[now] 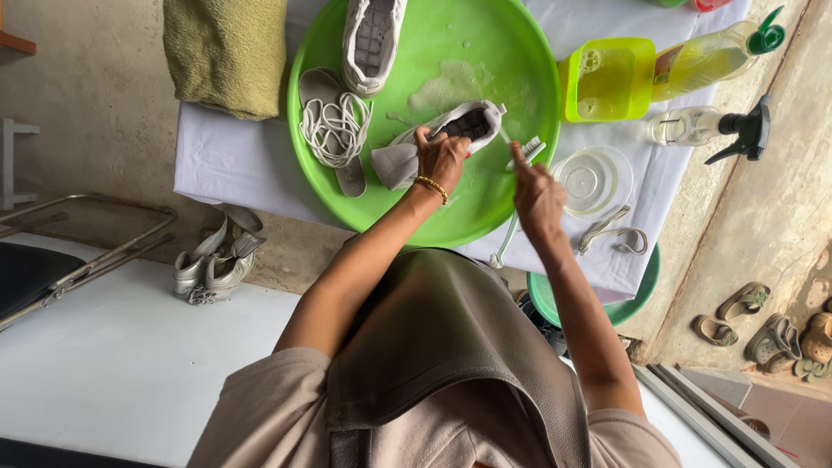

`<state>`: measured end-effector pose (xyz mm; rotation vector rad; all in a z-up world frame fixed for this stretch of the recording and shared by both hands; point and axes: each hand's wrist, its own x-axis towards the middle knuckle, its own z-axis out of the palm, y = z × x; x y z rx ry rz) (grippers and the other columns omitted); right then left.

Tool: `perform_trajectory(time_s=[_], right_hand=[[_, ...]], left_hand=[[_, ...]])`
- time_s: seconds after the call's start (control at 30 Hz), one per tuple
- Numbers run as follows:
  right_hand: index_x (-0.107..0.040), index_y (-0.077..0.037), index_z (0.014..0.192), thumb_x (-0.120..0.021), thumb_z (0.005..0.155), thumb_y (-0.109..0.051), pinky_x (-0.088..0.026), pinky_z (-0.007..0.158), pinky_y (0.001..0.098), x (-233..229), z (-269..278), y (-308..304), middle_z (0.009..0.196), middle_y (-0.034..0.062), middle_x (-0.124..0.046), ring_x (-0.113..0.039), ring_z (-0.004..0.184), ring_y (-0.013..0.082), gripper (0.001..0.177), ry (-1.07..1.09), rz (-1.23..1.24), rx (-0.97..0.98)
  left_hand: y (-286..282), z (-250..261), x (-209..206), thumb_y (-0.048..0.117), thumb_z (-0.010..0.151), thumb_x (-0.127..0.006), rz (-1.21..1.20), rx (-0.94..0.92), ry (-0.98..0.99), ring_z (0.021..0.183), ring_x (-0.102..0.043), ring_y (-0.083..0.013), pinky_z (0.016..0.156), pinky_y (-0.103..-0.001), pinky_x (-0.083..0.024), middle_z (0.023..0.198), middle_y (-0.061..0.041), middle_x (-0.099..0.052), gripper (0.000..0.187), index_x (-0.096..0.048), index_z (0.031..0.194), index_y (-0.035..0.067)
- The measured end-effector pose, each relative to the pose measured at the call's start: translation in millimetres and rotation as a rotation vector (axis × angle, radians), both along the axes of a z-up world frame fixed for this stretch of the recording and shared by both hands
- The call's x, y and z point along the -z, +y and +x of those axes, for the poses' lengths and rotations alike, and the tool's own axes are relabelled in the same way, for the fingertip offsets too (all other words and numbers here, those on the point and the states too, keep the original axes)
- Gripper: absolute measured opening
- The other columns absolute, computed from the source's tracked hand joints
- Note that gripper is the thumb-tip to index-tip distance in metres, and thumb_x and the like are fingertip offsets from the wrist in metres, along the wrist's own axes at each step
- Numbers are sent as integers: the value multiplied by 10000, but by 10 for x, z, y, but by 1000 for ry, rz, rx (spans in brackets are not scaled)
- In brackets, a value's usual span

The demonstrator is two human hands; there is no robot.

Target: The person cleans a white shoe using a brush and soapy water in a green basin on a table, occasionally adding more cleaning solution from a bottle.

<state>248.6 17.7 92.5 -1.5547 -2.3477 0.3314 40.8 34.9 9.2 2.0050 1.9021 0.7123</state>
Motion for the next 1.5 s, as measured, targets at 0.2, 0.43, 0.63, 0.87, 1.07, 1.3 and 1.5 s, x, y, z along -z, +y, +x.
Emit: perform_trajectory(time_s=[0.2,0.43,0.63,0.87,1.07,1.3,1.5], right_hand=[[-641,-194,1443,-613,1019,-69,-435,462,432,19,-117,36,753,120,-603,-571,525,277,443,-28,95,50],[-664,-215,1415,-618,994,-95,-402,445,453,6,-49,-110,673,137,-566,-564,505,297,441,-69,-18,21],[-648,-159,1448,-596,1043,-121,-426,537,436,44,-168,-195,713,157,-576,-573,571,307,411,105,59,63],[-627,-65,1443,-572,1075,-66,-462,581,312,52,149,-13,927,83,-707,-548,711,54,371,571,-129,315],[-634,-53,1429,-577,1036,-68,-332,501,237,367,155,143,707,-63,-498,-419,589,35,397,818,-527,448],[-563,-65,1444,-541,1014,-96,-319,432,236,265,-71,-22,595,-70,-461,-398,486,41,432,943,-684,549],[-577,-46,1462,-548,1008,-64,-349,502,273,210,-114,-566,655,-46,-442,-397,586,48,455,746,-523,538]], left_hand=[[-3,11,79,100,938,-613,-36,-30,-5,778,-671,-197,963,-519,-329,765,-40,-748,212,-705,756,156],[28,36,104,103,895,-638,-17,-48,13,756,-668,-201,925,-540,-318,752,-36,-746,159,-710,757,137],[75,-6,-46,111,903,-630,27,32,34,789,-668,-230,920,-544,-333,747,-36,-730,150,-726,793,145],[355,-117,-185,28,873,-622,203,312,227,901,-653,-222,1056,-577,-343,780,-48,-694,149,-716,814,127],[514,-246,-6,72,863,-683,218,350,316,1009,-640,-213,1079,-584,-333,867,-23,-709,93,-730,809,132],[302,159,-178,366,633,-770,198,204,-50,885,-636,-259,962,-818,-131,782,-35,-705,340,-768,879,132],[256,377,-90,48,913,-674,-82,134,81,905,-677,-178,1132,-730,-182,780,28,-694,204,-758,916,234]])
